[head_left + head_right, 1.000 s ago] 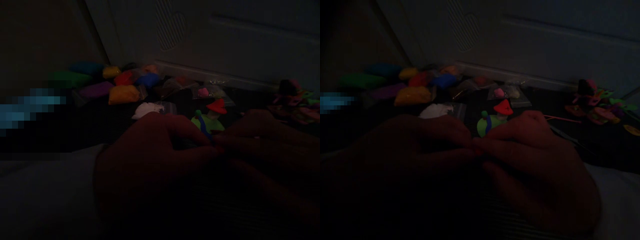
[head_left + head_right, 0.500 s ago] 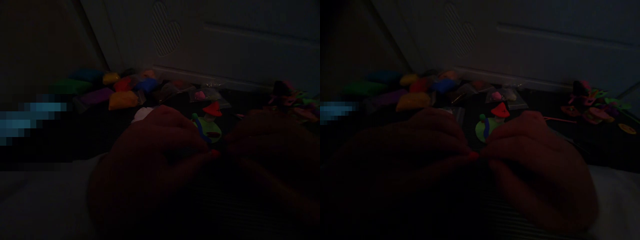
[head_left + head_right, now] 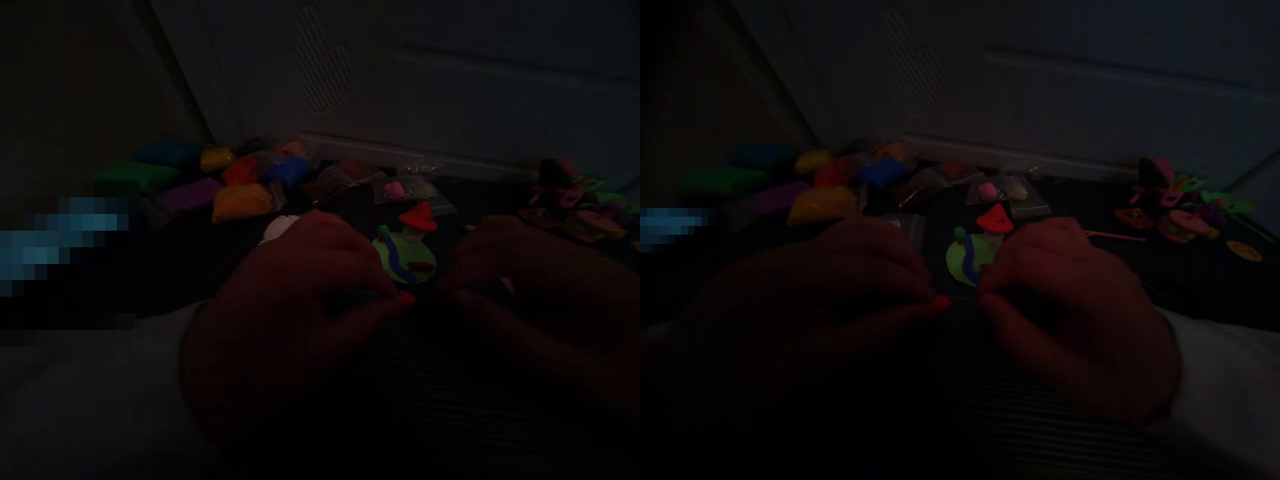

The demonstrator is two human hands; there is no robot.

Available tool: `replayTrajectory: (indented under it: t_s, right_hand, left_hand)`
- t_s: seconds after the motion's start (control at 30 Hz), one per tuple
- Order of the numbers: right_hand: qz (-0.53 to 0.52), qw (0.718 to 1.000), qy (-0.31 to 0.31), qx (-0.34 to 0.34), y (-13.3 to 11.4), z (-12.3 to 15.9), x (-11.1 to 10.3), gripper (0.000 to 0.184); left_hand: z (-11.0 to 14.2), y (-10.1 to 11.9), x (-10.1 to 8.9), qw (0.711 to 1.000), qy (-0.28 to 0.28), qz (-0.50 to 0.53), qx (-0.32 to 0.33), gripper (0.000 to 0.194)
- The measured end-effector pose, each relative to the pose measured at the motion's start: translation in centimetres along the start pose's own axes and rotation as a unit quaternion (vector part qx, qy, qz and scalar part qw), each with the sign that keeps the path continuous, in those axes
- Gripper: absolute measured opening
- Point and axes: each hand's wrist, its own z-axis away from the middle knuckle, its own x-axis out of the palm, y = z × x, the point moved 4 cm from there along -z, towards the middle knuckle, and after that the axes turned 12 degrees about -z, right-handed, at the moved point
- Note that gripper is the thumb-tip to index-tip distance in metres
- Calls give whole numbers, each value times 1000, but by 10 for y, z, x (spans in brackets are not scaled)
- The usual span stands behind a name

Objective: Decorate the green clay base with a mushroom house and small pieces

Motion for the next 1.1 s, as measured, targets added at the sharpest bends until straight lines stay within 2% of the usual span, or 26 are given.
replayTrajectory:
  t_s: [0.13, 0.4, 0.57, 0.8, 0.9, 0.97, 1.1]
  right_hand:
    - [36, 997, -72, -21, -1, 2, 8, 8]
    - [44, 993, -109, -26, -5, 2, 18, 10]
    - [39, 992, -115, -17, -2, 0, 19, 10]
    - [11, 993, -115, -22, -3, 1, 17, 11]
    - [-37, 995, -93, 1, 1, -1, 15, 9]
    - [-62, 995, -70, 17, 3, -2, 12, 7]
    - [-112, 992, -22, 62, 1, -5, 7, 4]
  left_hand:
    - [-1, -5, 2, 999, -9, -31, 15, 5]
    - [-2, -3, 9, 995, -73, -27, 61, 3]
    - [-2, -7, 13, 993, -116, -9, 24, 7]
    - [-3, -12, 11, 991, -129, 22, -16, 10]
    - [-5, -13, 6, 992, -115, 26, -42, 10]
    - [-6, -10, 1, 996, -79, 18, -38, 9]
    - [-2, 5, -9, 999, 16, -19, 47, 8]
